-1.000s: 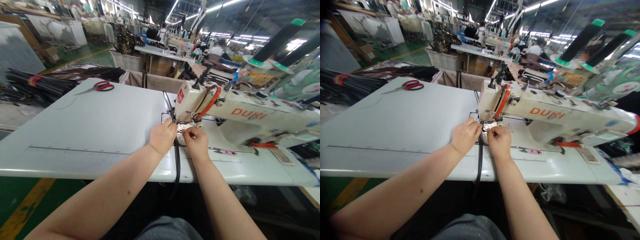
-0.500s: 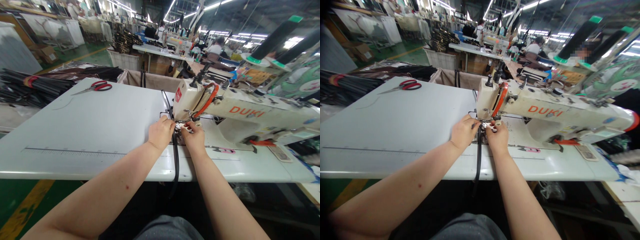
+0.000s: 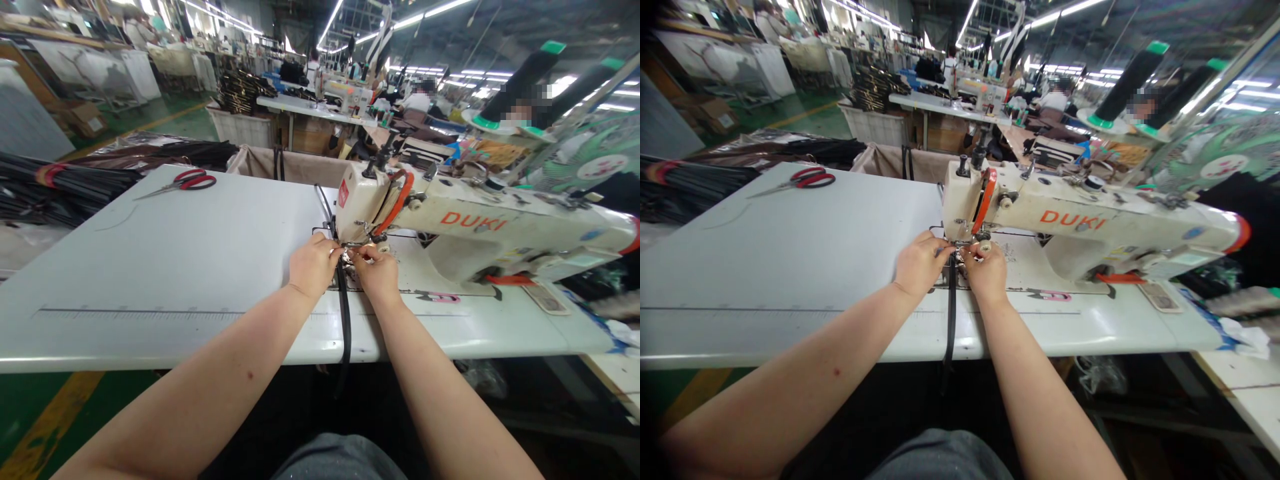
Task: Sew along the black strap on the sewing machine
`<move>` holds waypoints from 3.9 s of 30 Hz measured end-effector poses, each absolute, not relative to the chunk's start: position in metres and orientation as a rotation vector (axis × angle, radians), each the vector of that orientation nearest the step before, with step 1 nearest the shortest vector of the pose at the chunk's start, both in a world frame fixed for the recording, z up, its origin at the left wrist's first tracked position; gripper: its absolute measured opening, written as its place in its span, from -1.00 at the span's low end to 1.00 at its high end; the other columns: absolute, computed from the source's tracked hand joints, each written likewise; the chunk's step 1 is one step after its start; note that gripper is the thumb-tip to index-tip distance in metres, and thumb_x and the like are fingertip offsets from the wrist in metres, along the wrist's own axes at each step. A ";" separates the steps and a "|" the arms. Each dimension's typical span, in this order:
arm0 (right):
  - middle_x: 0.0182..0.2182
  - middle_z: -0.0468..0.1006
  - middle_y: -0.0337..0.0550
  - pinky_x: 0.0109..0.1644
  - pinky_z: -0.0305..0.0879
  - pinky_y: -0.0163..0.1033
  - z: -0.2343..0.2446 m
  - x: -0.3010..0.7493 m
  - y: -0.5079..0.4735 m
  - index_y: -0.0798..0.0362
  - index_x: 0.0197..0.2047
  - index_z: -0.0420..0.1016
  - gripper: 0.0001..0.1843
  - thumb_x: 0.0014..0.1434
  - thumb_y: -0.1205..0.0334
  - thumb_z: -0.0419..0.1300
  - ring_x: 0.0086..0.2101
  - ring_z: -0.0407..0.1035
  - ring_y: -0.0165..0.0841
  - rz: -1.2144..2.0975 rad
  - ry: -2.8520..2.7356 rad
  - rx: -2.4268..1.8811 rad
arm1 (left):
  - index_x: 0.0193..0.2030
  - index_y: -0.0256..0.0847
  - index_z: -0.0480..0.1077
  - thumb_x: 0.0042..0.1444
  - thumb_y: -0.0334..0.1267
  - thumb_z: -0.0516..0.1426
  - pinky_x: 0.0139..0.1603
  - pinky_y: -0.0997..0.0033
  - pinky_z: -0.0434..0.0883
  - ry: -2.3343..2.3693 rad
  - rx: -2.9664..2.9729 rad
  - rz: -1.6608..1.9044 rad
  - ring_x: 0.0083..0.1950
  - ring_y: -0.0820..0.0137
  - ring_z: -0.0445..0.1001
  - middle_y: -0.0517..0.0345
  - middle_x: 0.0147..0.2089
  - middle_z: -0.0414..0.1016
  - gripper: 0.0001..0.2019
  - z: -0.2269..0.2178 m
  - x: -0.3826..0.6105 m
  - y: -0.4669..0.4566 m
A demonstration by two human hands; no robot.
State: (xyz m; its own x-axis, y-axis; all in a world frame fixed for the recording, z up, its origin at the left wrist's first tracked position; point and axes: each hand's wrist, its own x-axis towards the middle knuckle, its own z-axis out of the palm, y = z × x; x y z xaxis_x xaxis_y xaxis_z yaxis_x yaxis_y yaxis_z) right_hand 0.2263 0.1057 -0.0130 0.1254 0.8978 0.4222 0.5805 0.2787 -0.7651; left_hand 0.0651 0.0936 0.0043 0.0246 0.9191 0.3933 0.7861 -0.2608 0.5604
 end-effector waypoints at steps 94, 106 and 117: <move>-0.36 0.64 -0.14 -0.01 0.19 -0.05 0.018 0.244 0.043 0.06 -0.33 0.61 -0.90 0.10 0.41 0.26 -0.22 0.45 -0.20 0.477 -2.293 -0.933 | -0.39 -0.14 0.64 -0.03 0.05 0.31 -0.29 0.34 0.51 1.670 1.828 1.133 -0.33 0.33 0.53 0.11 -0.35 0.52 -0.71 -0.007 0.041 0.114; -0.41 0.58 -0.15 0.00 0.16 -0.03 0.015 0.244 0.043 0.05 -0.39 0.54 -0.91 0.14 0.38 0.24 -0.24 0.38 -0.20 0.427 -2.321 -0.928 | -0.44 -0.16 0.60 -0.02 0.06 0.27 -0.34 0.37 0.42 1.755 1.859 1.076 -0.36 0.35 0.47 0.12 -0.40 0.50 -0.69 -0.003 0.042 0.112; -0.40 0.58 -0.18 0.02 0.12 -0.07 0.018 0.244 0.042 0.06 -0.39 0.55 -0.89 0.15 0.36 0.22 -0.24 0.36 -0.23 0.436 -2.330 -0.948 | -0.51 -0.17 0.58 -0.05 0.05 0.26 -0.39 0.40 0.39 1.772 1.869 1.088 -0.42 0.38 0.43 0.12 -0.45 0.49 -0.69 -0.002 0.044 0.112</move>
